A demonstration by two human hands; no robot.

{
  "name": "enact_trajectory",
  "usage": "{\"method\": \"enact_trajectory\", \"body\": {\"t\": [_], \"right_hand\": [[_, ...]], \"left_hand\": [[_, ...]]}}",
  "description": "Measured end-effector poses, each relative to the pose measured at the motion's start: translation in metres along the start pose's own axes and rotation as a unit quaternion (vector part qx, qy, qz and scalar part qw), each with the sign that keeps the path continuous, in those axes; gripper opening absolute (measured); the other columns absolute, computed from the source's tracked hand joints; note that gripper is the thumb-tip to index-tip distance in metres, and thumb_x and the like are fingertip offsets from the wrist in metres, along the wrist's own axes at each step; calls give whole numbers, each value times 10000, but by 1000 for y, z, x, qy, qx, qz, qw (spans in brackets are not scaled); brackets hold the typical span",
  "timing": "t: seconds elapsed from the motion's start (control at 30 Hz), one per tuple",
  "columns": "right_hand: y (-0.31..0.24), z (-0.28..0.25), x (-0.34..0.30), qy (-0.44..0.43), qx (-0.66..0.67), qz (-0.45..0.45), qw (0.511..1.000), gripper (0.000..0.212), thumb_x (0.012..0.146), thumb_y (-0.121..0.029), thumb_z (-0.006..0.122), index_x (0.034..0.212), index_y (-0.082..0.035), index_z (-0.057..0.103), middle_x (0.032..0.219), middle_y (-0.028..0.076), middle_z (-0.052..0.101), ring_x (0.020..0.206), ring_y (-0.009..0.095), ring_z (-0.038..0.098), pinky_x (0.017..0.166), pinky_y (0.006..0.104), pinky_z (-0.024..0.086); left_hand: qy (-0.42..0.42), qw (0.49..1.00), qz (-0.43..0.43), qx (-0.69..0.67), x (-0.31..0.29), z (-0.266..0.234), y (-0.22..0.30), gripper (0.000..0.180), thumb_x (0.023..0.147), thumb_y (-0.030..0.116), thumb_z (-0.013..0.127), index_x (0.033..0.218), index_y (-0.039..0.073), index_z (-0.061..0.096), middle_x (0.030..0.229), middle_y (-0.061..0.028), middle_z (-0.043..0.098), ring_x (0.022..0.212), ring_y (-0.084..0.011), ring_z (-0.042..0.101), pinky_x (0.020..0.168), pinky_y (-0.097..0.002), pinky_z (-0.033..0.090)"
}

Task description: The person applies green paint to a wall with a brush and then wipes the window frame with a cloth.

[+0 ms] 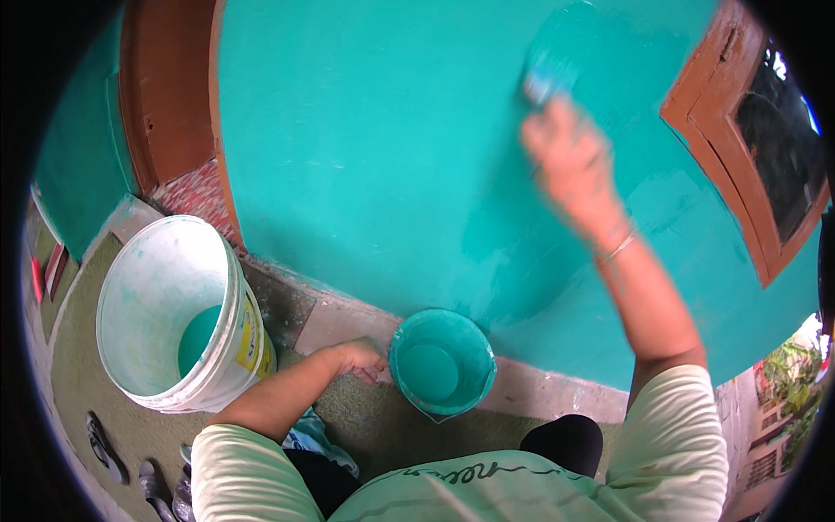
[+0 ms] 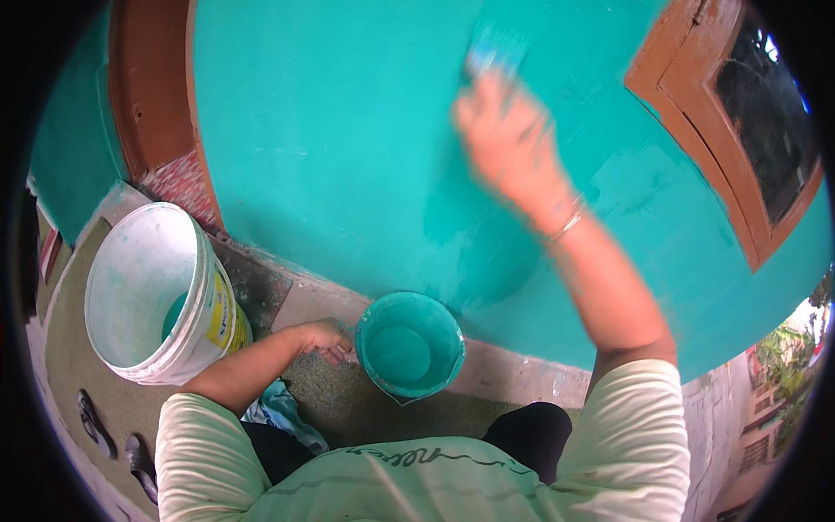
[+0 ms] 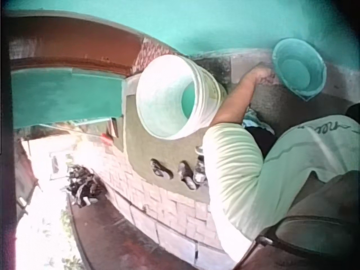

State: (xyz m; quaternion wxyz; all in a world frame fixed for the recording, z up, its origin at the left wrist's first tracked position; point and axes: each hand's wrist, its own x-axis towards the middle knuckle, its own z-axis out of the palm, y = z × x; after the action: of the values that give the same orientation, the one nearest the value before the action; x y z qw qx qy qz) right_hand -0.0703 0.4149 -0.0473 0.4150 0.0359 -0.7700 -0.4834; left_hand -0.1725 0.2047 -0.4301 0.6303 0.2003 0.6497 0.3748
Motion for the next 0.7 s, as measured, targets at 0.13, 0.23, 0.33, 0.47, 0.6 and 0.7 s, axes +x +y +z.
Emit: {"method": "enact_trajectory", "body": {"t": [0.13,0.23,0.33,0.47,0.6,0.7], "right_hand": [[-113,1,-105,-143,248,-163,944,206,729,-119,601,921,-48,594,1113,234,537,895,357,639,730,416,550],[-151,-6,-132,-254,369,-138,883,180,726,-93,620,892,-24,604,1124,225,551,898,362,645,736,439,560],[-136,1,-108,-292,435,-96,846,160,763,-69,607,908,-10,638,1115,214,588,864,368,653,715,436,565],[-34,-7,3,-251,489,88,831,270,786,-43,571,1012,-74,716,882,176,677,806,324,655,738,419,544],[83,-40,81,-10,382,80,920,177,787,-65,647,955,-57,705,808,137,650,683,251,591,654,339,491],[106,-47,122,152,255,93,950,175,795,-29,637,967,-35,673,893,146,630,787,315,614,709,369,500]], "left_hand": [[-11,1000,4,-6,-1,-5,-2,460,805,52,663,1200,-142,530,1184,-283,567,1011,-407,635,793,-471,594],[-19,1000,11,10,-12,0,3,454,812,59,657,1201,-139,533,1183,-281,566,1022,-407,631,797,-463,592],[-16,1000,18,17,-23,1,6,448,814,64,654,1198,-137,541,1187,-278,562,1021,-401,631,795,-456,593],[-5,1000,15,-9,-23,-6,-4,433,812,67,658,1181,-133,554,1190,-272,560,998,-389,638,789,-452,594],[-2,1000,21,8,-16,0,1,392,804,69,653,1141,-117,584,1172,-259,567,991,-383,641,778,-450,594],[2,1000,18,12,-18,0,-5,323,787,68,632,1074,-80,643,1142,-240,580,996,-377,639,755,-436,592]]}}
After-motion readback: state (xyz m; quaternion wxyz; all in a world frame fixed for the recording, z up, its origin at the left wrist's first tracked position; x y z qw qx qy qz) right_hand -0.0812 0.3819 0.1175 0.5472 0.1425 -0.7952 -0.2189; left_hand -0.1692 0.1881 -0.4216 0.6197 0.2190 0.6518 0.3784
